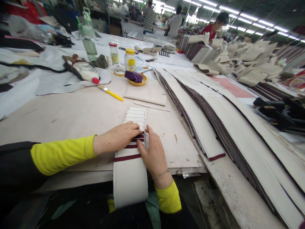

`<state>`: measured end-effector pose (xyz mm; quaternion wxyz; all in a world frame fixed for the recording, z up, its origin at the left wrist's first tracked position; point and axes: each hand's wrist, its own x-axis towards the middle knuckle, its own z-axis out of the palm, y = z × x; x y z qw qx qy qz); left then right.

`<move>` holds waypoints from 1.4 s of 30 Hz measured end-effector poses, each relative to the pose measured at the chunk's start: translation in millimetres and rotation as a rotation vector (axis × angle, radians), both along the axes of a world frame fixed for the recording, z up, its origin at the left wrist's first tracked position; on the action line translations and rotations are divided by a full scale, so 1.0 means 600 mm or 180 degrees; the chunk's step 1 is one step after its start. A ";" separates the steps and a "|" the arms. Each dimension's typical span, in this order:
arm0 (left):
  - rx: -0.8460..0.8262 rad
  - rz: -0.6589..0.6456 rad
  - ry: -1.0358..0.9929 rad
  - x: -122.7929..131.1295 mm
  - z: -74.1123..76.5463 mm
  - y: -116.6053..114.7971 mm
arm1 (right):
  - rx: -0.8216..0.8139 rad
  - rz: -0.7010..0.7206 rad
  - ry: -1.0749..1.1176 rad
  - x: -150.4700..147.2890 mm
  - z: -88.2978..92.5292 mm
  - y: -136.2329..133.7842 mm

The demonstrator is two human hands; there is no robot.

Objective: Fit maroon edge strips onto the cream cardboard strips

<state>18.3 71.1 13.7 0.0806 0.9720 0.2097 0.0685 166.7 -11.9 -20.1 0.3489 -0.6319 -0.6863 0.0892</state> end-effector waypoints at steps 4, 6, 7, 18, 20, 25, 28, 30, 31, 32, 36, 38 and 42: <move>0.0037 0.0011 -0.0011 -0.001 -0.005 0.000 | -0.0010 0.0148 -0.0045 0.001 0.005 0.006; 0.0016 0.0026 -0.0070 -0.001 -0.008 0.002 | -0.0077 0.0228 -0.0156 0.001 0.010 0.008; -0.0021 0.0039 -0.0111 -0.002 -0.009 0.005 | -0.0131 0.0258 -0.0245 0.001 0.012 0.010; -0.0991 0.0292 -0.0684 -0.079 -0.013 0.031 | -0.0333 0.0461 -0.1227 -0.007 0.041 0.020; -0.0998 0.0307 -0.0729 -0.081 -0.015 0.029 | -0.0343 0.0508 -0.1315 -0.012 0.044 0.026; -0.0914 0.0269 -0.0811 -0.079 -0.018 0.024 | -0.0303 0.0847 -0.1191 -0.023 0.044 0.041; -0.0808 0.0193 -0.0769 -0.079 -0.018 0.020 | -0.0336 0.0965 -0.1161 -0.027 0.042 0.043; -0.0650 0.0195 -0.0627 -0.079 -0.019 0.018 | -0.0326 0.0970 -0.1218 -0.030 0.042 0.042; -0.0556 0.0210 -0.0557 -0.079 -0.019 0.016 | -0.0322 0.0962 -0.1270 -0.031 0.043 0.041; -0.0473 0.0227 -0.0504 -0.079 -0.020 0.016 | -0.0329 0.0952 -0.1331 -0.032 0.045 0.040; -0.0402 0.0151 -0.0491 -0.087 -0.020 0.014 | -0.0417 0.0966 -0.1485 -0.035 0.052 0.039; -0.0421 0.0133 -0.0523 -0.096 -0.022 0.014 | -0.0414 0.1052 -0.1456 -0.034 0.052 0.040; -0.0307 0.0121 -0.0501 -0.115 -0.034 0.014 | -0.0380 0.1240 -0.1356 -0.034 0.048 0.043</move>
